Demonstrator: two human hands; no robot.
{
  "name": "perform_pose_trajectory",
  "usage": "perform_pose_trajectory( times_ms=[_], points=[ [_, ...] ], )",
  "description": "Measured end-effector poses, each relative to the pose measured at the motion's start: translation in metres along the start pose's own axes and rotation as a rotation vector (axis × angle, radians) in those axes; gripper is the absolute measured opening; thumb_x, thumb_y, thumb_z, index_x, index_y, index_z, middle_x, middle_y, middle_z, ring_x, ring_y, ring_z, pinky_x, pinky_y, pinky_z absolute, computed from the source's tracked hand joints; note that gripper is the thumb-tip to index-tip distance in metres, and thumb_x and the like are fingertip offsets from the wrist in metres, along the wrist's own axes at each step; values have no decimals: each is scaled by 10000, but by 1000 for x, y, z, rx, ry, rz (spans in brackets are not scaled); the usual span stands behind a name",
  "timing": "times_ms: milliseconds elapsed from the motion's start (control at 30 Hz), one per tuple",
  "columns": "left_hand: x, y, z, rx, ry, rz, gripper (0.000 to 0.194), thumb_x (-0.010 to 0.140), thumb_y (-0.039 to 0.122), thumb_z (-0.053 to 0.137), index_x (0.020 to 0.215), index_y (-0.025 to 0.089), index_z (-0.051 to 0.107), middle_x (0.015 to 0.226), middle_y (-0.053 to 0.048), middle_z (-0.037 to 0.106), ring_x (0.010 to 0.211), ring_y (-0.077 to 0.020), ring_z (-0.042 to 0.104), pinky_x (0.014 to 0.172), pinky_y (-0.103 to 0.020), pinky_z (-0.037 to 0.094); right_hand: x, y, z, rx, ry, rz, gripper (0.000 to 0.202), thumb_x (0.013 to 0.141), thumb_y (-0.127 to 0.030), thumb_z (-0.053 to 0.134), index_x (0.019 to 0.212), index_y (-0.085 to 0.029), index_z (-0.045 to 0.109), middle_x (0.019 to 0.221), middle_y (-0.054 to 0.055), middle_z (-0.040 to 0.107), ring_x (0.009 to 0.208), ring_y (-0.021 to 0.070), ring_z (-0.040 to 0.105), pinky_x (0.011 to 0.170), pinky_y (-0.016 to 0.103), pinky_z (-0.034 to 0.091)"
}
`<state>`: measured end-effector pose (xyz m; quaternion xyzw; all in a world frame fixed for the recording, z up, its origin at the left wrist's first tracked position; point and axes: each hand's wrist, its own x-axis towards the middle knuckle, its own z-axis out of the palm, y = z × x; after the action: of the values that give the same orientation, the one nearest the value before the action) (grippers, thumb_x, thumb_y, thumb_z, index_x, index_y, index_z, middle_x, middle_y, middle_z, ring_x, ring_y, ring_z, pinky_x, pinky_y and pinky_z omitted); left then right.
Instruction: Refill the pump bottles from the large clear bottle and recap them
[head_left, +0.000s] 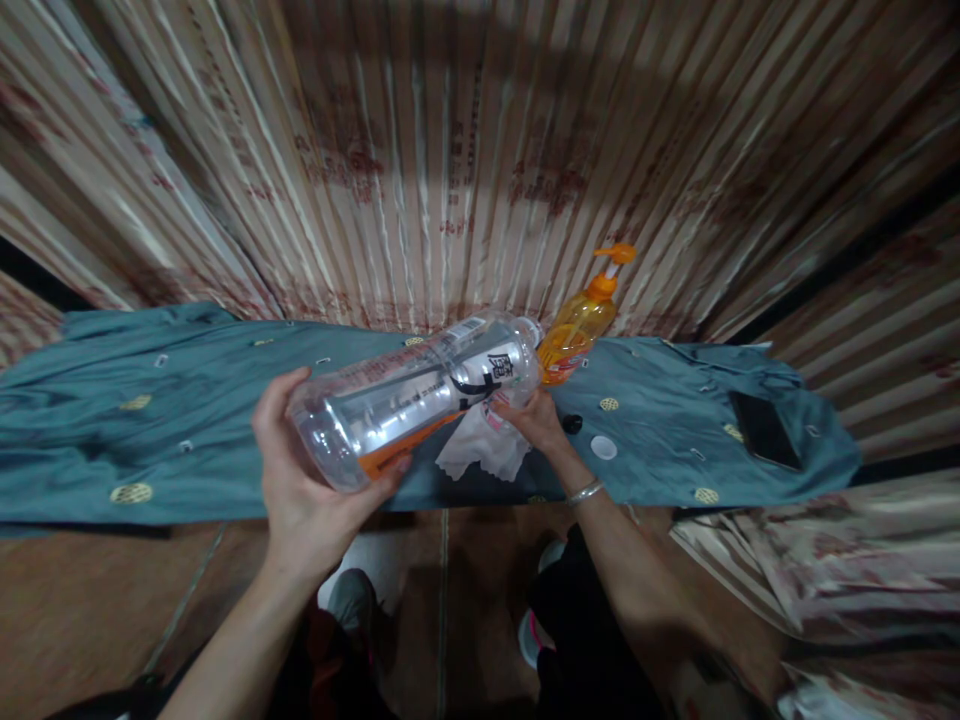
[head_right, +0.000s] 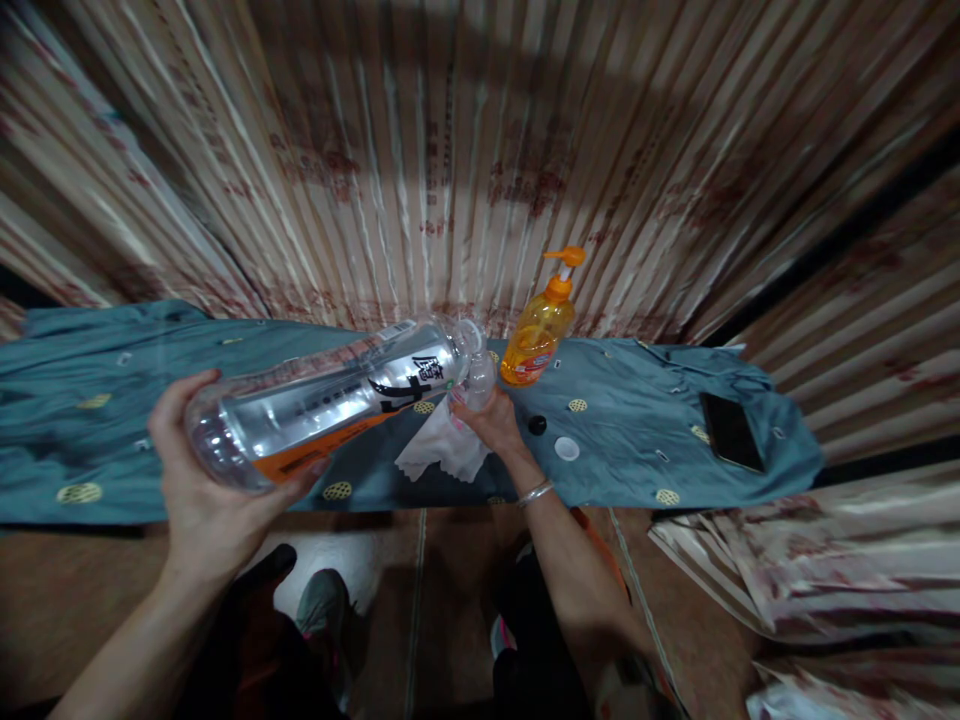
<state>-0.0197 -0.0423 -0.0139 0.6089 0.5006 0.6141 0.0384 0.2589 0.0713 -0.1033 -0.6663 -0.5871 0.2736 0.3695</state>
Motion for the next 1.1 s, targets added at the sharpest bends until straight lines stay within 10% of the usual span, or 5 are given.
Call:
perform_pose_trajectory(
  times_ms=[1100],
  points=[
    [1, 4, 0, -19, 2, -38, 975, 612, 561, 983, 1482, 359, 591, 1438, -90, 591, 1268, -388, 632, 1152, -639, 542, -1, -1, -1, -6, -12, -22, 358, 754, -414, 893, 1027, -206, 789, 1062, 130, 872, 1043, 349, 845, 967, 468, 689]
  ],
)
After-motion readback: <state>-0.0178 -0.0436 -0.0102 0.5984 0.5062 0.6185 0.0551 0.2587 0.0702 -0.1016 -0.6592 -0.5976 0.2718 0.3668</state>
